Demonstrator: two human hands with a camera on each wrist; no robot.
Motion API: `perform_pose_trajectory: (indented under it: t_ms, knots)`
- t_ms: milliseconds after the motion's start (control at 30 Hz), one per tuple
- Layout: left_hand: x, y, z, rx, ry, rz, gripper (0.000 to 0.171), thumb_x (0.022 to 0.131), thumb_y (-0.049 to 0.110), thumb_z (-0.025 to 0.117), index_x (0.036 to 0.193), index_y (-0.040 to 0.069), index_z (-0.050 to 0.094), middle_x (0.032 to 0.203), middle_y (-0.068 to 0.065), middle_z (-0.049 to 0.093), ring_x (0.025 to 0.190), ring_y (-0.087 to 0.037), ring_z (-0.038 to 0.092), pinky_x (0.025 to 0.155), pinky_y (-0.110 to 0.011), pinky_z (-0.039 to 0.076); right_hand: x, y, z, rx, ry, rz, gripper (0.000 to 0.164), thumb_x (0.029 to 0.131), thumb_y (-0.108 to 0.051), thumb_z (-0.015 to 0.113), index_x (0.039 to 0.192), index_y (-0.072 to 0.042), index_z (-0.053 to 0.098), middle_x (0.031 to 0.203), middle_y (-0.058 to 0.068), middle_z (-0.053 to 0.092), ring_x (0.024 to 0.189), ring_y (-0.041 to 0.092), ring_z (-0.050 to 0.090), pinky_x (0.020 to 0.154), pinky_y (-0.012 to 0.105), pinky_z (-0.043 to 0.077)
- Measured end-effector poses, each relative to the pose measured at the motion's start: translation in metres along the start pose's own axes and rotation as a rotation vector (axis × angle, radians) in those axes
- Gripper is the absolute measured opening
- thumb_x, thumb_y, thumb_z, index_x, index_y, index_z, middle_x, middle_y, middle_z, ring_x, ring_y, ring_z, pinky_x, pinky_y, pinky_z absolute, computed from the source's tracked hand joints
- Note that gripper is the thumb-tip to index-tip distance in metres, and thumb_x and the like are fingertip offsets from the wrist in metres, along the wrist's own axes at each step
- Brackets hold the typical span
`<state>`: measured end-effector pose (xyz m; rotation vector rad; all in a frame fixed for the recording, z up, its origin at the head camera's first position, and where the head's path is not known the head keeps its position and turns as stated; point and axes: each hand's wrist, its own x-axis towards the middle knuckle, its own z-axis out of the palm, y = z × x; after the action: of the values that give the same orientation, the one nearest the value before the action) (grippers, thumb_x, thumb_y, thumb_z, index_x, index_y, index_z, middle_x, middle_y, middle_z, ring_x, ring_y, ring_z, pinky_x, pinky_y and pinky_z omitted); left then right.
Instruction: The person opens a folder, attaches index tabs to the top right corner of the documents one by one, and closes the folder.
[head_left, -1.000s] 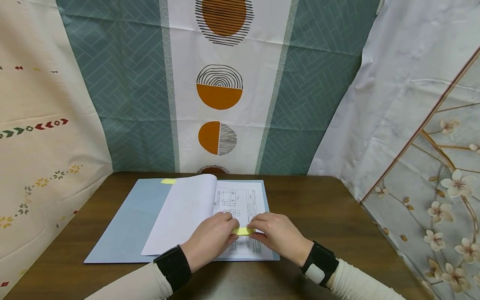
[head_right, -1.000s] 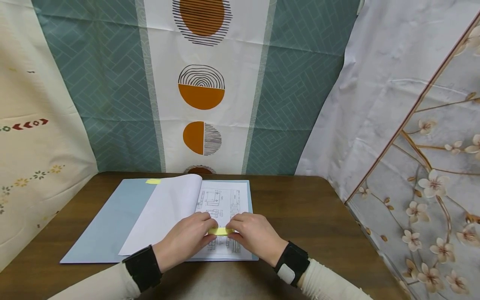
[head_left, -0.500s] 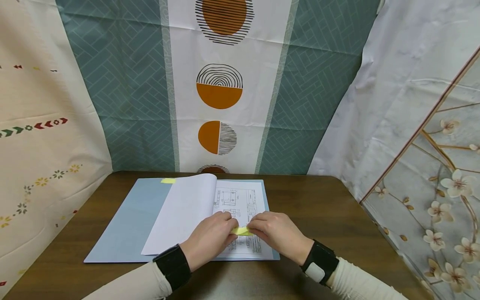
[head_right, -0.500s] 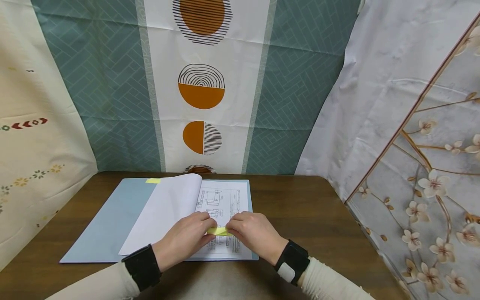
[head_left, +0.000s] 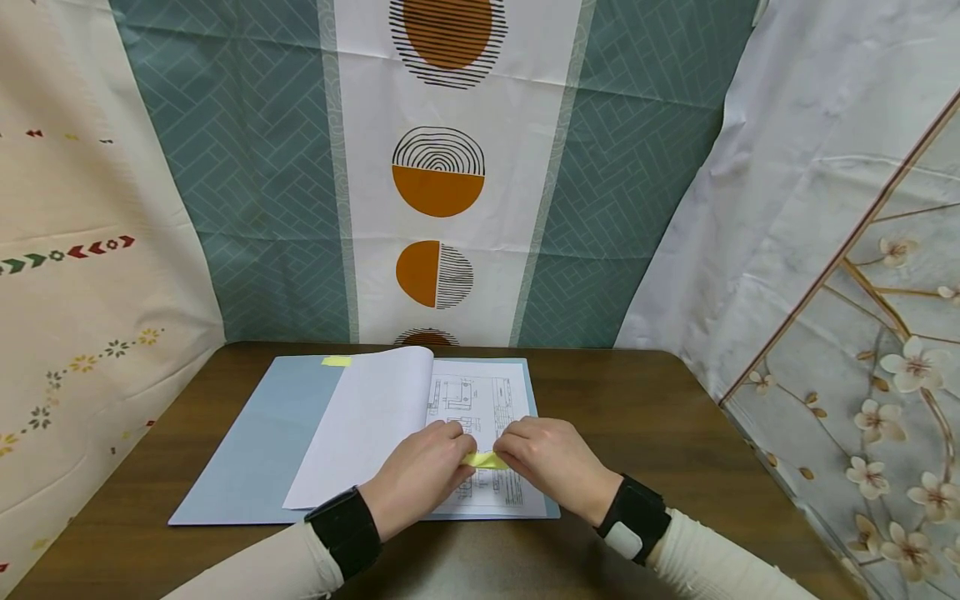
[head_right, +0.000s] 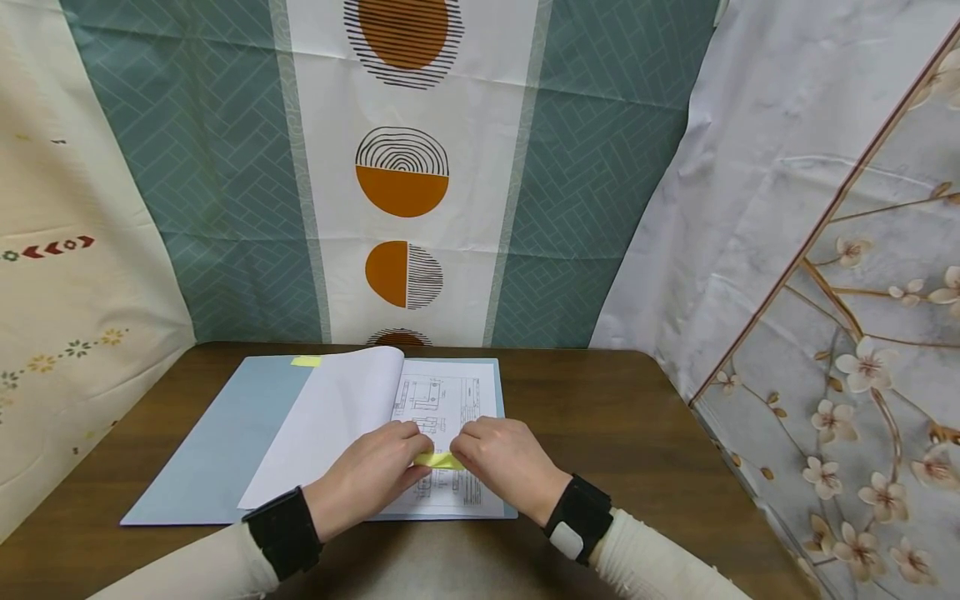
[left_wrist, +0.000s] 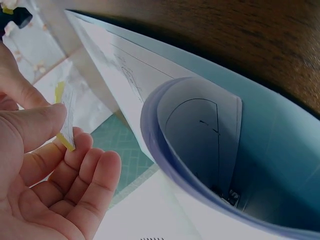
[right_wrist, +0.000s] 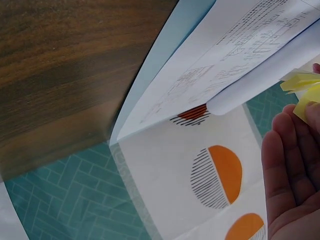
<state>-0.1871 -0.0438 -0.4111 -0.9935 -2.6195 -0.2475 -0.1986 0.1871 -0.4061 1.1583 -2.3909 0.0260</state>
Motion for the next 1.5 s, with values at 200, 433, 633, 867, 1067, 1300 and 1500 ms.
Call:
perform_pose_trajectory:
  t_ms: [200,433,633,867,1067,1300,1500]
  knots:
    - [-0.0006,0.0014,-0.0008,0.007,-0.004,0.003,0.023,0.084,0.03,0.079,0.1,0.015,0.072,0.089,0.005,0.061,0.079,-0.01,0.052,0.07,-0.023,0.047,-0.0006,0.0007,0.0028,0.011,0.011,-0.028,0.024,0.08,-0.028,0.083,0.102,-0.024,0.077,0.095,-0.013,0.069,0.083,0.003,0.061,0.081,0.02,0.05]
    - [-0.0013,0.002,0.0007,0.003,-0.007,0.006,0.024,0.084,0.031,0.079,0.101,0.016,0.072,0.089,0.006,0.06,0.079,-0.009,0.051,0.069,-0.022,0.046,-0.0015,0.0,0.0035,0.033,0.02,-0.06,0.028,0.077,-0.029,0.085,0.104,-0.024,0.078,0.095,-0.013,0.069,0.085,0.003,0.06,0.082,0.018,0.049]
    - [-0.002,0.0025,0.0021,-0.019,-0.014,0.006,0.023,0.082,0.03,0.081,0.099,0.016,0.072,0.088,0.007,0.059,0.079,-0.009,0.051,0.07,-0.022,0.046,-0.0016,0.0,0.0026,0.018,0.017,-0.058,0.025,0.079,-0.029,0.083,0.103,-0.024,0.078,0.094,-0.013,0.069,0.084,0.002,0.06,0.081,0.018,0.049]
    - [-0.0031,0.0042,0.0036,-0.022,-0.019,0.028,0.021,0.081,0.028,0.082,0.095,0.016,0.071,0.084,0.008,0.057,0.076,-0.009,0.049,0.068,-0.021,0.044,-0.0007,0.0007,0.0028,0.012,0.028,-0.062,0.021,0.08,-0.026,0.083,0.101,-0.024,0.078,0.093,-0.013,0.069,0.083,0.003,0.061,0.08,0.018,0.049]
    - [-0.003,0.0052,0.0043,-0.016,-0.035,0.032,0.022,0.079,0.028,0.083,0.095,0.017,0.072,0.083,0.008,0.057,0.075,-0.009,0.048,0.067,-0.02,0.043,0.0,0.0004,0.0023,0.017,0.027,-0.064,0.021,0.079,-0.025,0.083,0.1,-0.023,0.078,0.092,-0.013,0.069,0.082,0.002,0.061,0.079,0.018,0.049]
    - [-0.004,0.0055,0.0051,-0.024,-0.067,0.017,0.024,0.079,0.029,0.083,0.098,0.017,0.073,0.084,0.008,0.057,0.075,-0.009,0.047,0.067,-0.02,0.043,0.0011,-0.0004,0.0014,0.007,0.02,-0.068,0.022,0.079,-0.025,0.083,0.1,-0.024,0.078,0.093,-0.013,0.069,0.084,0.003,0.061,0.081,0.018,0.049]
    - [-0.0042,0.007,0.0041,-0.03,-0.065,0.024,0.023,0.079,0.027,0.084,0.096,0.017,0.073,0.084,0.008,0.057,0.075,-0.008,0.048,0.066,-0.021,0.043,0.0017,-0.0013,0.0007,0.005,0.016,-0.066,0.024,0.079,-0.024,0.084,0.102,-0.023,0.078,0.095,-0.012,0.07,0.086,0.004,0.061,0.083,0.019,0.049]
